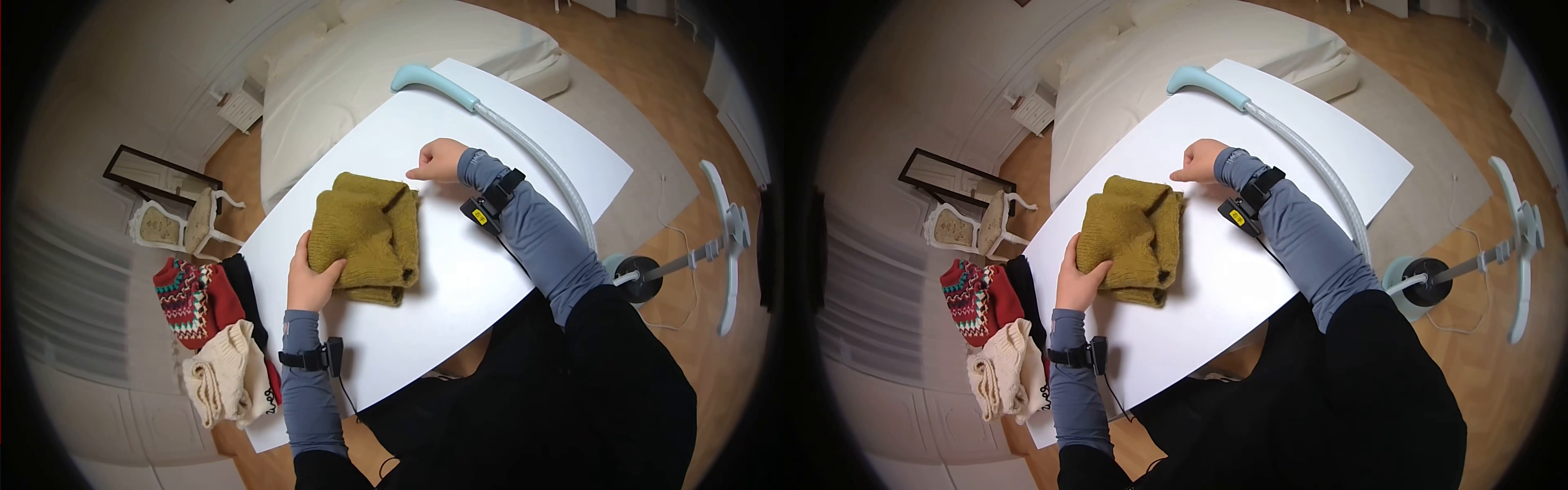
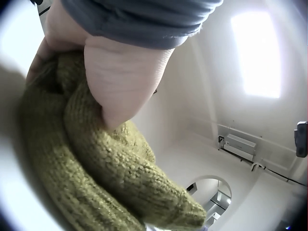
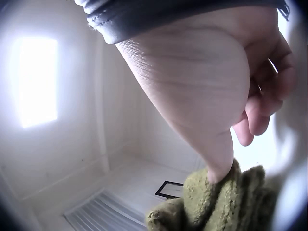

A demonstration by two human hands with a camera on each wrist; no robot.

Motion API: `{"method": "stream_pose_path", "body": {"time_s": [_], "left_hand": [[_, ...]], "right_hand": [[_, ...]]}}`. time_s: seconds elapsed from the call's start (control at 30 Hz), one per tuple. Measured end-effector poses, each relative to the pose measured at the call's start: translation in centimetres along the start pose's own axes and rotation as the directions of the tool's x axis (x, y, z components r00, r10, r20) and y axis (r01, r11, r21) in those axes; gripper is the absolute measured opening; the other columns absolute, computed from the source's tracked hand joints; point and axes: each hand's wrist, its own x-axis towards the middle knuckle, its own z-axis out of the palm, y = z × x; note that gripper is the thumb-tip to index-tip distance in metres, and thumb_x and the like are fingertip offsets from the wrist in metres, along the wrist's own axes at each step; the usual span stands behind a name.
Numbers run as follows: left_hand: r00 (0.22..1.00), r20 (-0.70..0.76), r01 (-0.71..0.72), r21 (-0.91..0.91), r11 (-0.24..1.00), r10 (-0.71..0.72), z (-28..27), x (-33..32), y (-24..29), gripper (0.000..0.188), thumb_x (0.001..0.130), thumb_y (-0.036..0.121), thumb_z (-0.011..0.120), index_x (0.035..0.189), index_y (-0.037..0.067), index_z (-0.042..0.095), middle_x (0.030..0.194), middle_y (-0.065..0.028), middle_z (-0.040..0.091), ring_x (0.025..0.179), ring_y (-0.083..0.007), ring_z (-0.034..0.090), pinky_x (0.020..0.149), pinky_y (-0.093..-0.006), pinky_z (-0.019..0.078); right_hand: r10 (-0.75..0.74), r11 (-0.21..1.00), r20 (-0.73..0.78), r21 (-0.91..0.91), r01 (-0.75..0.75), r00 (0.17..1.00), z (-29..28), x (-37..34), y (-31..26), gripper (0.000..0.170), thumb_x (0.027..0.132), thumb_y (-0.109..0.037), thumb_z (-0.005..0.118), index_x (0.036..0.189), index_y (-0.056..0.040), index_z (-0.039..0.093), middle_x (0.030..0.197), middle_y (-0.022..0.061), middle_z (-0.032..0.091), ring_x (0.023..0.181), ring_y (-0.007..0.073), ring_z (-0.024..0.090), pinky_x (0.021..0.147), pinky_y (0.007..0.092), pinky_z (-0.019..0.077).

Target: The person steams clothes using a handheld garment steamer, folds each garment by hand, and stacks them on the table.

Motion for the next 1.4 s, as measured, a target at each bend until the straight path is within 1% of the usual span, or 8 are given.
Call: {"method": "stream_pose_path", "body": {"time_s": [0.13, 0.2, 0.33, 0.37, 0.43, 0.67, 0.83, 1.4], "left_hand": [[0.995, -0.087, -0.019, 0.236, 0.972, 0.041, -0.5, -1.7, 2.8, 0.092, 0.073, 0.03, 0.088, 0.151, 0.01, 0.045, 0.151, -0.0281, 0.041, 0.136, -0.0434, 0.045, 0.111, -0.0468, 0.0422], [0.9, 0.114, -0.405, 0.581, 0.706, 0.422, -1.4, -2.5, 5.1, 0.095, 0.068, 0.035, 0.091, 0.151, 0.015, 0.048, 0.158, -0.0269, 0.032, 0.143, -0.0462, 0.035, 0.113, -0.0483, 0.0408], [0.861, 0.38, -0.507, 0.58, 0.637, 0.338, -1.2, -2.7, 5.6, 0.092, 0.061, 0.021, 0.093, 0.145, 0.029, 0.056, 0.161, -0.0203, 0.029, 0.145, -0.0491, 0.03, 0.116, -0.0521, 0.0399], [0.865, 0.357, -0.502, 0.598, 0.625, 0.353, -0.9, -2.7, 5.5, 0.086, 0.061, 0.009, 0.09, 0.139, 0.031, 0.061, 0.161, -0.0181, 0.029, 0.141, -0.0479, 0.034, 0.115, -0.0521, 0.0419], [0.884, 0.316, -0.467, 0.61, 0.64, 0.344, -0.6, -2.2, 4.4, 0.082, 0.063, 0.006, 0.087, 0.138, 0.03, 0.062, 0.161, -0.0184, 0.029, 0.139, -0.0468, 0.036, 0.113, -0.0509, 0.0435], [0.945, 0.002, -0.252, 0.644, 0.723, 0.327, 1.1, 0.4, 2.3, 0.073, 0.071, 0.0, 0.079, 0.137, 0.026, 0.062, 0.159, -0.0203, 0.032, 0.133, -0.0438, 0.042, 0.108, -0.0463, 0.0484], [0.945, -0.128, -0.136, 0.683, 0.717, 0.302, 2.8, 5.3, 1.3, 0.071, 0.076, 0.003, 0.078, 0.14, 0.028, 0.06, 0.16, -0.0191, 0.031, 0.134, -0.0445, 0.041, 0.106, -0.0464, 0.049], [0.955, -0.25, 0.076, 0.73, 0.679, 0.162, 7.0, 16.3, 3.5, 0.047, 0.092, 0.008, 0.059, 0.132, 0.031, 0.066, 0.164, -0.0113, 0.031, 0.144, -0.0437, 0.035, 0.101, -0.0492, 0.051]], "right_hand": [[0.016, 0.993, -0.08, 0.12, -0.006, 0.997, -0.3, -0.3, -0.6, 0.04, 0.086, -0.049, 0.073, 0.08, -0.0095, 0.067, 0.072, 0.0046, 0.064, 0.069, 0.018, 0.059, 0.07, 0.0339, 0.0512], [0.024, 0.994, -0.082, 0.104, -0.015, 0.996, -0.1, -0.2, -0.5, 0.04, 0.086, -0.048, 0.073, 0.08, -0.0095, 0.067, 0.072, 0.0046, 0.064, 0.068, 0.0178, 0.06, 0.07, 0.0337, 0.0512], [0.037, 0.999, -0.075, 0.038, -0.034, 0.997, 0.4, 0.5, 0.1, 0.039, 0.082, -0.047, 0.071, 0.084, -0.0085, 0.07, 0.08, 0.0097, 0.071, 0.078, 0.023, 0.067, 0.077, 0.0364, 0.054], [0.037, 0.999, -0.076, 0.038, -0.035, 0.996, 0.6, 0.6, 0.3, 0.039, 0.082, -0.047, 0.071, 0.084, -0.0085, 0.07, 0.08, 0.0097, 0.071, 0.078, 0.023, 0.067, 0.077, 0.0364, 0.054], [0.052, 0.997, -0.08, 0.055, -0.047, 0.995, 1.0, 0.7, 0.7, 0.037, 0.087, -0.045, 0.073, 0.079, -0.0092, 0.066, 0.072, 0.0058, 0.068, 0.068, 0.0172, 0.063, 0.07, 0.0328, 0.0525], [0.129, 0.981, -0.075, 0.156, -0.116, 0.989, 2.6, 2.1, 1.6, 0.035, 0.087, -0.042, 0.072, 0.079, -0.0084, 0.067, 0.072, 0.0054, 0.07, 0.068, 0.0176, 0.065, 0.072, 0.0339, 0.0534], [0.11, 0.99, -0.2, 0.107, -0.09, 0.973, 2.8, 2.3, 0.9, 0.028, 0.083, -0.038, 0.069, 0.081, -0.0096, 0.068, 0.077, 0.0117, 0.071, 0.078, 0.0275, 0.068, 0.078, 0.0391, 0.0539], [0.118, 0.98, -0.22, 0.182, -0.079, 0.968, 3.0, 2.2, 1.1, 0.03, 0.083, -0.035, 0.069, 0.08, -0.0054, 0.067, 0.078, 0.0135, 0.069, 0.077, 0.0282, 0.066, 0.078, 0.0374, 0.0535]]}}
